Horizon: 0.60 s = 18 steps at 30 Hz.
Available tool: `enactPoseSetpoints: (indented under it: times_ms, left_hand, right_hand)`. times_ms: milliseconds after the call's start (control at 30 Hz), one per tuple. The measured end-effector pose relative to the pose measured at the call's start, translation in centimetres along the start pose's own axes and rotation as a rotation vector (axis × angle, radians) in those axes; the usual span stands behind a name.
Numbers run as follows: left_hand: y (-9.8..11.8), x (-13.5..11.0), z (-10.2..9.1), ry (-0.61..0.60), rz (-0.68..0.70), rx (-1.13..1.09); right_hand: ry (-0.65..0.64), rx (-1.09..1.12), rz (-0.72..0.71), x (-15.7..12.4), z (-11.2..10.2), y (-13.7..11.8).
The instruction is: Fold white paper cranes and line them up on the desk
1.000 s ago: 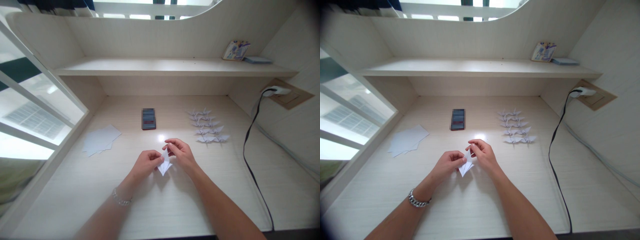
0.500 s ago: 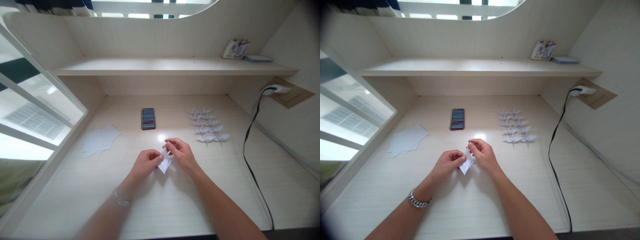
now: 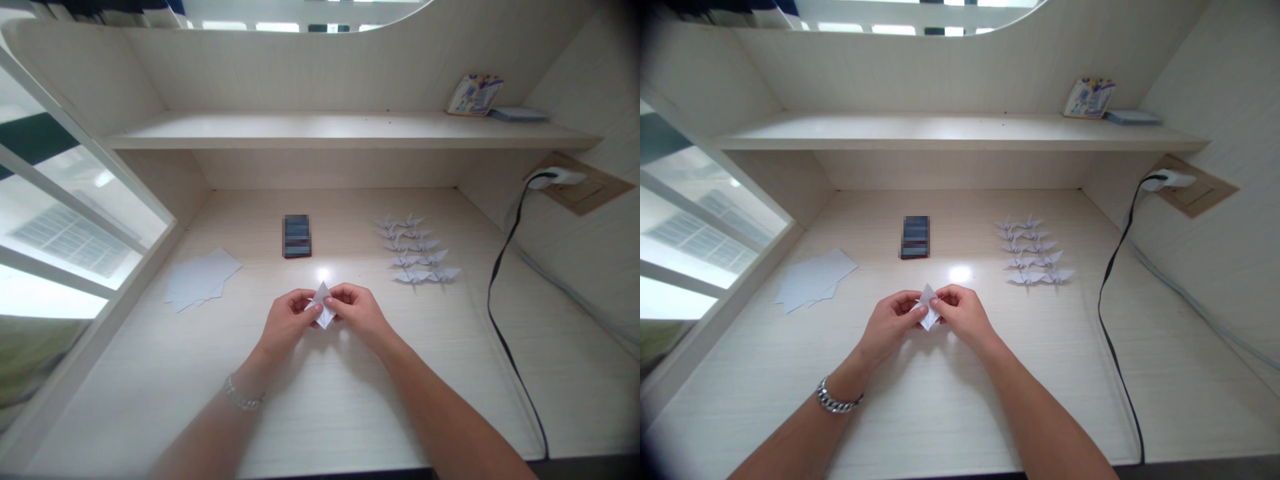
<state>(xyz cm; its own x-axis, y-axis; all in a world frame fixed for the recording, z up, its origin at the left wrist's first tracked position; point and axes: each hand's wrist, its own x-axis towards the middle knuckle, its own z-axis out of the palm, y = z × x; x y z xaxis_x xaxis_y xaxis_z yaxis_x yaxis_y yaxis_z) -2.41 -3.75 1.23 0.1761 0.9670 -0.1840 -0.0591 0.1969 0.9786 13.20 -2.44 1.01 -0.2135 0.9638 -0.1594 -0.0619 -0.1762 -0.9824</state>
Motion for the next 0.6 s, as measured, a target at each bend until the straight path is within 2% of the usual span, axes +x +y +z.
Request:
enactPoseSetpoints:
  times_ms: [133,333,600]
  left_hand:
    - [-0.13,0.12,0.07,0.033,0.023,0.01]
    - [-0.42,-0.01,0.39,-0.008,0.002,-0.066]
    - [-0.53,0.04,0.29,-0.027,0.002,-0.088]
  right_hand:
    - [-0.022,0.012,-0.022,0.0,0.12,0.2]
    - [0.081,-0.013,-0.082,0.06,0.19,0.44]
    - [0.109,-0.051,-0.125,0.08,0.32,0.68]
